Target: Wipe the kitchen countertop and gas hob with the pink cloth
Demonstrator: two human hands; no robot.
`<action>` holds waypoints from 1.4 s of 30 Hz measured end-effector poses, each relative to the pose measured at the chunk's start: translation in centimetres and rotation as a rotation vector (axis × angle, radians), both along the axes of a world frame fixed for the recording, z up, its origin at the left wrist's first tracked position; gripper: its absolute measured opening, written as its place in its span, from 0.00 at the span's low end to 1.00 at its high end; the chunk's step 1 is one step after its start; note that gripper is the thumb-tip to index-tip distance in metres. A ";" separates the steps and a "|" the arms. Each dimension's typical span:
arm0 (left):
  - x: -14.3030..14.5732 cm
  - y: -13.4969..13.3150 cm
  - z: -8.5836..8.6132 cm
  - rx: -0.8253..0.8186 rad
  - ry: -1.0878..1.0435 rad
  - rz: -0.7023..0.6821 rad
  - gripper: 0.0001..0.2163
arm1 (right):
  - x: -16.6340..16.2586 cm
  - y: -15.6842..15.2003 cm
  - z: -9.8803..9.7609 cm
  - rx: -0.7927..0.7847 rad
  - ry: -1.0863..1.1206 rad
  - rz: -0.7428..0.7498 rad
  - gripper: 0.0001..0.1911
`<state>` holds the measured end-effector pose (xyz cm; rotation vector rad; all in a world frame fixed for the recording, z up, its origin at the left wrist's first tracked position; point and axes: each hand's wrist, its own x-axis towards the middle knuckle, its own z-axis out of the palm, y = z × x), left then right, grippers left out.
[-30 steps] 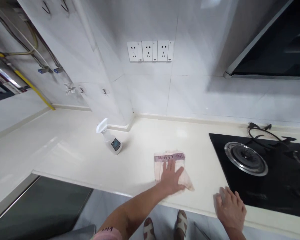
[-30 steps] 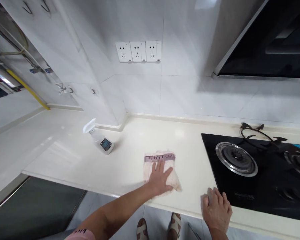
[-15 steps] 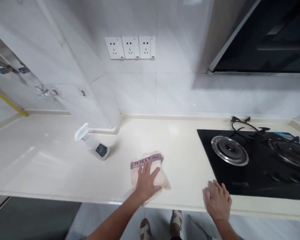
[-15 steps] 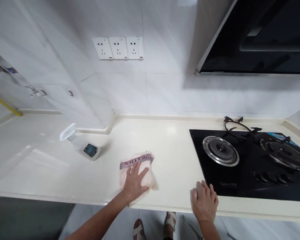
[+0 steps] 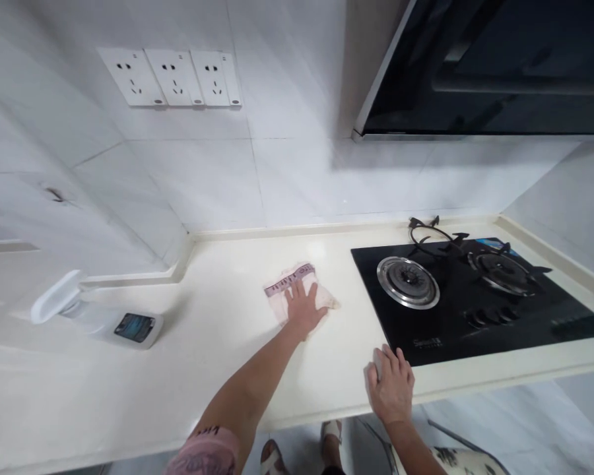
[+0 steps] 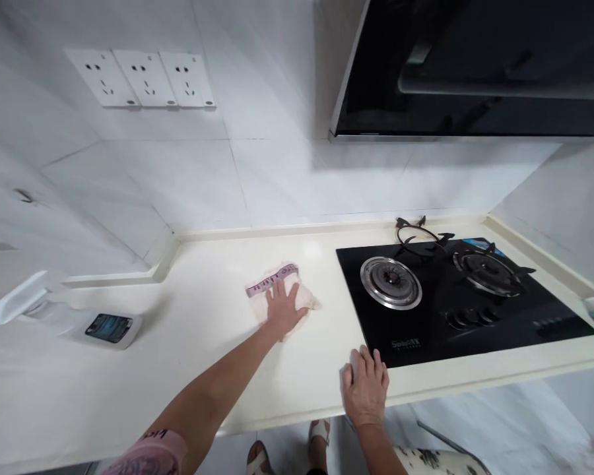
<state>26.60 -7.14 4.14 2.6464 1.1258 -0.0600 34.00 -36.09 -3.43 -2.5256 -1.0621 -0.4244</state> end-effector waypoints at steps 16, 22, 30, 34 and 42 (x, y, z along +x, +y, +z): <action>-6.2 -5.3 -2.2 0.050 -0.196 -0.279 0.30 | -0.3 0.6 1.1 0.106 0.131 0.013 0.12; -14.0 0.1 -3.3 0.328 -0.062 0.097 0.25 | 0.8 2.2 2.9 0.162 0.217 -0.006 0.18; -14.3 -0.1 -2.6 0.372 0.001 0.129 0.25 | 1.5 10.9 6.1 -0.139 0.315 0.460 0.34; -14.3 0.4 -2.6 0.361 0.018 0.144 0.25 | 4.2 11.4 6.8 -0.179 0.325 0.565 0.20; -14.4 1.2 -2.9 0.301 -0.019 0.153 0.29 | 12.5 7.6 10.3 -0.083 0.294 0.400 0.20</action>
